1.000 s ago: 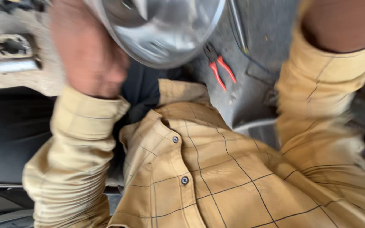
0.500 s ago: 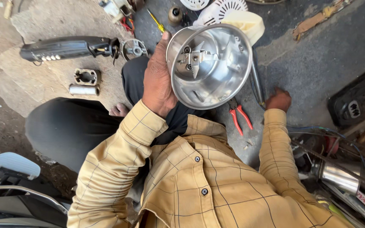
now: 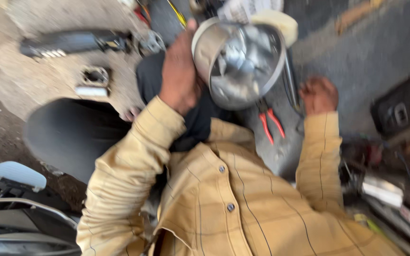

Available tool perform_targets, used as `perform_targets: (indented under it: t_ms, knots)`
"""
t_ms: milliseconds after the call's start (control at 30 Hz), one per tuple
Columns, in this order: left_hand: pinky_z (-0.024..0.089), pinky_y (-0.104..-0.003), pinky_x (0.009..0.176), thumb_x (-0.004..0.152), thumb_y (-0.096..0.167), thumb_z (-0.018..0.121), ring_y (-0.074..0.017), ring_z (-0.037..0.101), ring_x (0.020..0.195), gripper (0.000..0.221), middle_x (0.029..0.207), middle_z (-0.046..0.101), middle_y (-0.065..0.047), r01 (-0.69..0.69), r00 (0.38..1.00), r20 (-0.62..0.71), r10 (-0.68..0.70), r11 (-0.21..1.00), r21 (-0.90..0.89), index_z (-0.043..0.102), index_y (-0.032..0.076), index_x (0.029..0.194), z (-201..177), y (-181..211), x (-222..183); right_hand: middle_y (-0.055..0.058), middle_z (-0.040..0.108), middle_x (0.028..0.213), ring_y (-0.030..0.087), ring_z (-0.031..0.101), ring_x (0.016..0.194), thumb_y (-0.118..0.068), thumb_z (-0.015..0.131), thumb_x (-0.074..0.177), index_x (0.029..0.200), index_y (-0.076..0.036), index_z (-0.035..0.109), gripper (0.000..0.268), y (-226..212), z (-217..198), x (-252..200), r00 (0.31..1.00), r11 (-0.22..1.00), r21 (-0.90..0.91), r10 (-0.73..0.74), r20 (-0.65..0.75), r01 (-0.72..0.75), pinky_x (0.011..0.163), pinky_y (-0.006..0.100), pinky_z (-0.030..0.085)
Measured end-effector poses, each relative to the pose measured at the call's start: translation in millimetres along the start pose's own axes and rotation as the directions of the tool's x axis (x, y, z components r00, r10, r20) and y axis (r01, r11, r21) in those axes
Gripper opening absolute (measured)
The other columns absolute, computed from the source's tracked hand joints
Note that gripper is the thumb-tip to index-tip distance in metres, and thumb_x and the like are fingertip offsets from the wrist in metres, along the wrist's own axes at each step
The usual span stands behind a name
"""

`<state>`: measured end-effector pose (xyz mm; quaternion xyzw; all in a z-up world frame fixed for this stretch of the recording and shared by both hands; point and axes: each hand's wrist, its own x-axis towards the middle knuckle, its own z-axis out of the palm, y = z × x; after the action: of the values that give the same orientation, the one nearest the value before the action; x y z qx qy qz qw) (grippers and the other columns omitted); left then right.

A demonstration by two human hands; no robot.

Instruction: The person disassembles a small stainless steel blender jar, removes the blade assembly, and uses pliers to adjust or remove a component inside. They then reassemble the jar and inspect the interior.

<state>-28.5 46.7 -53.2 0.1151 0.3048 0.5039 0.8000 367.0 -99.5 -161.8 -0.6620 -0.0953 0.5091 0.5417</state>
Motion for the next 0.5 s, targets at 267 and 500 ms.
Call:
perform_targets:
  t_ms: [267,500]
  knots:
    - [0.058,-0.034,0.050,0.102,0.044,0.059,-0.0160,0.067,0.068,0.043,0.088,0.071,-0.009,0.357,0.929,-0.247,-0.277,0.849,0.389,0.069,0.003,0.108,-31.7,-63.5,24.2,0.010,0.073,0.110,0.019,0.072,0.089,-0.010,0.074,0.088,0.126,-0.005,0.064,0.040,-32.3,156.4,-110.6,0.772,0.962,0.143,0.095,0.629,-0.234,0.066,0.031,0.059]
    - [0.064,-0.040,0.060,0.097,0.056,0.051,-0.0188,0.073,0.080,0.060,0.100,0.073,-0.008,0.510,0.860,-0.264,-0.437,0.765,0.394,0.064,0.003,0.121,-72.1,-142.1,74.5,0.012,0.067,0.103,0.022,0.065,0.075,0.006,0.063,0.090,0.126,-0.001,0.055,0.038,29.2,128.2,-65.4,0.951,0.967,0.152,0.160,0.264,-0.205,0.058,0.035,0.049]
